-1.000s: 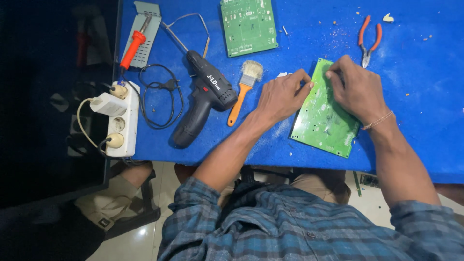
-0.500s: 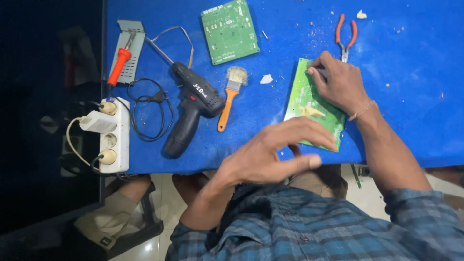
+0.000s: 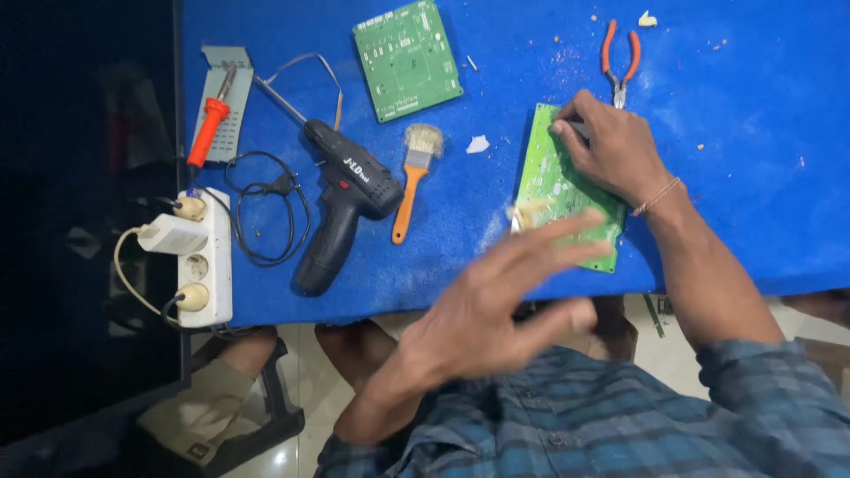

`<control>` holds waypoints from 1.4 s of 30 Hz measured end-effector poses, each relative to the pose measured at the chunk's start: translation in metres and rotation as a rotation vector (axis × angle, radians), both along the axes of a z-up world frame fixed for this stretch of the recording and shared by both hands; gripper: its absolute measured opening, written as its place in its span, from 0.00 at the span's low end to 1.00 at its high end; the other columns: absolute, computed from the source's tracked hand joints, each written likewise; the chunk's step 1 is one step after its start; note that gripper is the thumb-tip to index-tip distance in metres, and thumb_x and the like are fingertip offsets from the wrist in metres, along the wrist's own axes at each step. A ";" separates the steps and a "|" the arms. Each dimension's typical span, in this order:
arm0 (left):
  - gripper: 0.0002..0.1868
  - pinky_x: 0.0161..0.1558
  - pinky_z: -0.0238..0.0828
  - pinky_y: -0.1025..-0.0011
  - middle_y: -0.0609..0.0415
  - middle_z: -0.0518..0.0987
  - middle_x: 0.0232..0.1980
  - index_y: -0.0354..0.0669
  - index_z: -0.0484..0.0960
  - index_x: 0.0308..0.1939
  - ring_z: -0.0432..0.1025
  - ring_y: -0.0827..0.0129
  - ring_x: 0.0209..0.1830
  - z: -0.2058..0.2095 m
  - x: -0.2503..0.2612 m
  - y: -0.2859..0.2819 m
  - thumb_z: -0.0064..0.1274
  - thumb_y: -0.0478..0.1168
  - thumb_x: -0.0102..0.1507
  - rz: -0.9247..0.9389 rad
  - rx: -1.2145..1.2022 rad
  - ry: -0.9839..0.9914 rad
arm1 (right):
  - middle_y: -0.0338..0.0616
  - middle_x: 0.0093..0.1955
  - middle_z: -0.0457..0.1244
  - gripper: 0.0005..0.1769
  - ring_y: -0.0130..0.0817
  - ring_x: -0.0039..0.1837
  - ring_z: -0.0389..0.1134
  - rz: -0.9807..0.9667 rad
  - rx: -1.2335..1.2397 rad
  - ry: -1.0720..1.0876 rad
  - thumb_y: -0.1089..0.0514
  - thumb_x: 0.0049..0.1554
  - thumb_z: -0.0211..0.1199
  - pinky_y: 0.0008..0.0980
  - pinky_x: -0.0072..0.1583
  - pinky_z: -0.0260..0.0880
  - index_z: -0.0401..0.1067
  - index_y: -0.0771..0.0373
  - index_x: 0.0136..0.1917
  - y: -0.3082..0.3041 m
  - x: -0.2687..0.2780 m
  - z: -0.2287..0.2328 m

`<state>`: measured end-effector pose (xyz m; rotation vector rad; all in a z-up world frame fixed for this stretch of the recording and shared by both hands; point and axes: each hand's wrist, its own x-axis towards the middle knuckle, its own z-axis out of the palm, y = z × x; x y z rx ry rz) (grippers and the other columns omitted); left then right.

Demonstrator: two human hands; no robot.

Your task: The person works on a green circuit board placed on a blue table, using their hands to manipulate small components and wires. A heat gun, soldering iron, brush, and pliers are visible on the table but not actively used during the clip.

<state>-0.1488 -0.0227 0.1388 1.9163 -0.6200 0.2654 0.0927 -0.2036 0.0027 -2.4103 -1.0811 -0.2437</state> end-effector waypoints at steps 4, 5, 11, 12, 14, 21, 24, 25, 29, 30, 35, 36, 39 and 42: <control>0.24 0.81 0.54 0.53 0.44 0.63 0.80 0.44 0.67 0.72 0.61 0.51 0.82 -0.028 0.020 0.002 0.48 0.44 0.73 0.200 0.087 0.105 | 0.48 0.43 0.68 0.07 0.50 0.40 0.69 -0.007 -0.017 -0.018 0.58 0.70 0.59 0.48 0.36 0.64 0.66 0.62 0.55 0.002 0.002 0.007; 0.19 0.66 0.67 0.61 0.45 0.74 0.67 0.42 0.72 0.66 0.71 0.58 0.67 -0.034 0.022 0.003 0.47 0.43 0.72 0.129 -0.210 0.317 | 0.46 0.41 0.67 0.07 0.47 0.37 0.67 -0.021 -0.038 0.013 0.57 0.71 0.59 0.45 0.35 0.63 0.66 0.61 0.55 0.002 -0.001 0.006; 0.13 0.19 0.58 0.79 0.48 0.78 0.36 0.42 0.77 0.57 0.68 0.72 0.22 -0.114 0.070 0.022 0.49 0.32 0.67 0.360 -0.825 0.586 | 0.45 0.43 0.69 0.07 0.44 0.38 0.68 -0.032 -0.042 0.049 0.56 0.71 0.59 0.44 0.36 0.65 0.67 0.61 0.55 0.001 -0.003 0.007; 0.10 0.17 0.42 0.83 0.55 0.72 0.25 0.43 0.79 0.52 0.56 0.83 0.18 -0.133 0.079 0.027 0.52 0.39 0.68 0.537 -0.939 0.684 | 0.44 0.42 0.68 0.07 0.42 0.37 0.67 -0.016 -0.034 0.023 0.57 0.72 0.60 0.42 0.35 0.64 0.67 0.61 0.55 0.000 -0.003 0.005; 0.13 0.17 0.49 0.80 0.52 0.75 0.29 0.40 0.74 0.57 0.61 0.77 0.18 -0.140 0.082 0.025 0.49 0.37 0.69 0.544 -1.003 0.643 | 0.44 0.42 0.68 0.06 0.42 0.37 0.67 -0.020 -0.028 0.033 0.56 0.71 0.60 0.42 0.36 0.65 0.67 0.61 0.55 0.001 0.000 0.008; 0.27 0.29 0.79 0.69 0.40 0.75 0.68 0.39 0.65 0.67 0.79 0.52 0.58 -0.129 0.061 0.023 0.53 0.39 0.65 0.505 -1.001 0.651 | 0.46 0.44 0.69 0.07 0.48 0.40 0.69 -0.042 -0.049 0.085 0.56 0.70 0.59 0.47 0.38 0.66 0.67 0.61 0.56 0.003 -0.009 0.015; 0.29 0.28 0.80 0.74 0.37 0.71 0.71 0.37 0.61 0.70 0.77 0.49 0.62 -0.140 0.049 0.020 0.50 0.38 0.66 0.474 -0.828 0.551 | 0.47 0.43 0.69 0.07 0.49 0.40 0.69 -0.034 -0.041 0.076 0.56 0.70 0.60 0.48 0.38 0.65 0.67 0.61 0.56 0.001 -0.006 0.012; 0.29 0.28 0.80 0.74 0.37 0.71 0.71 0.37 0.61 0.70 0.77 0.49 0.62 -0.132 0.044 0.019 0.50 0.38 0.66 0.473 -0.827 0.550 | 0.47 0.43 0.69 0.07 0.49 0.40 0.69 -0.034 -0.040 0.075 0.56 0.70 0.60 0.48 0.38 0.65 0.67 0.61 0.56 0.001 -0.007 0.013; 0.19 0.21 0.70 0.82 0.45 0.81 0.60 0.40 0.71 0.62 0.81 0.69 0.39 -0.112 0.026 0.019 0.49 0.41 0.68 0.535 -0.609 0.558 | 0.47 0.44 0.69 0.06 0.50 0.40 0.69 -0.027 -0.041 0.081 0.57 0.70 0.59 0.49 0.38 0.65 0.67 0.61 0.56 0.001 -0.007 0.014; 0.12 0.24 0.70 0.81 0.45 0.86 0.51 0.40 0.76 0.55 0.81 0.71 0.33 -0.110 0.022 0.020 0.47 0.40 0.70 0.504 -0.601 0.558 | 0.47 0.43 0.69 0.07 0.49 0.40 0.69 -0.026 -0.045 0.080 0.57 0.70 0.59 0.48 0.38 0.65 0.67 0.62 0.56 0.001 -0.007 0.013; 0.09 0.43 0.75 0.76 0.57 0.85 0.48 0.47 0.81 0.52 0.78 0.74 0.42 -0.034 -0.020 0.025 0.52 0.44 0.70 0.162 -0.374 0.442 | 0.47 0.45 0.69 0.06 0.52 0.42 0.70 -0.032 -0.041 0.056 0.57 0.70 0.60 0.51 0.39 0.65 0.68 0.61 0.56 0.000 -0.005 0.007; 0.07 0.54 0.78 0.73 0.58 0.84 0.49 0.48 0.82 0.51 0.78 0.73 0.47 -0.012 -0.029 0.028 0.53 0.44 0.72 -0.137 -0.365 0.423 | 0.48 0.45 0.69 0.06 0.55 0.43 0.70 -0.042 -0.048 0.041 0.56 0.69 0.60 0.53 0.40 0.65 0.68 0.60 0.56 0.000 -0.003 0.006; 0.12 0.80 0.80 0.57 0.54 0.79 0.68 0.45 0.75 0.66 0.81 0.54 0.70 -0.010 -0.031 0.028 0.45 0.41 0.80 -0.861 -0.316 0.167 | 0.46 0.46 0.69 0.07 0.53 0.43 0.69 -0.062 -0.063 0.069 0.54 0.71 0.58 0.52 0.40 0.64 0.69 0.59 0.57 0.000 -0.004 0.005; 0.12 0.75 0.77 0.57 0.52 0.77 0.64 0.43 0.74 0.62 0.78 0.52 0.66 -0.006 -0.029 0.019 0.41 0.44 0.79 -0.892 -0.332 0.160 | 0.46 0.43 0.69 0.07 0.51 0.41 0.69 -0.060 -0.060 0.041 0.55 0.71 0.59 0.50 0.39 0.64 0.68 0.59 0.57 -0.001 -0.003 0.004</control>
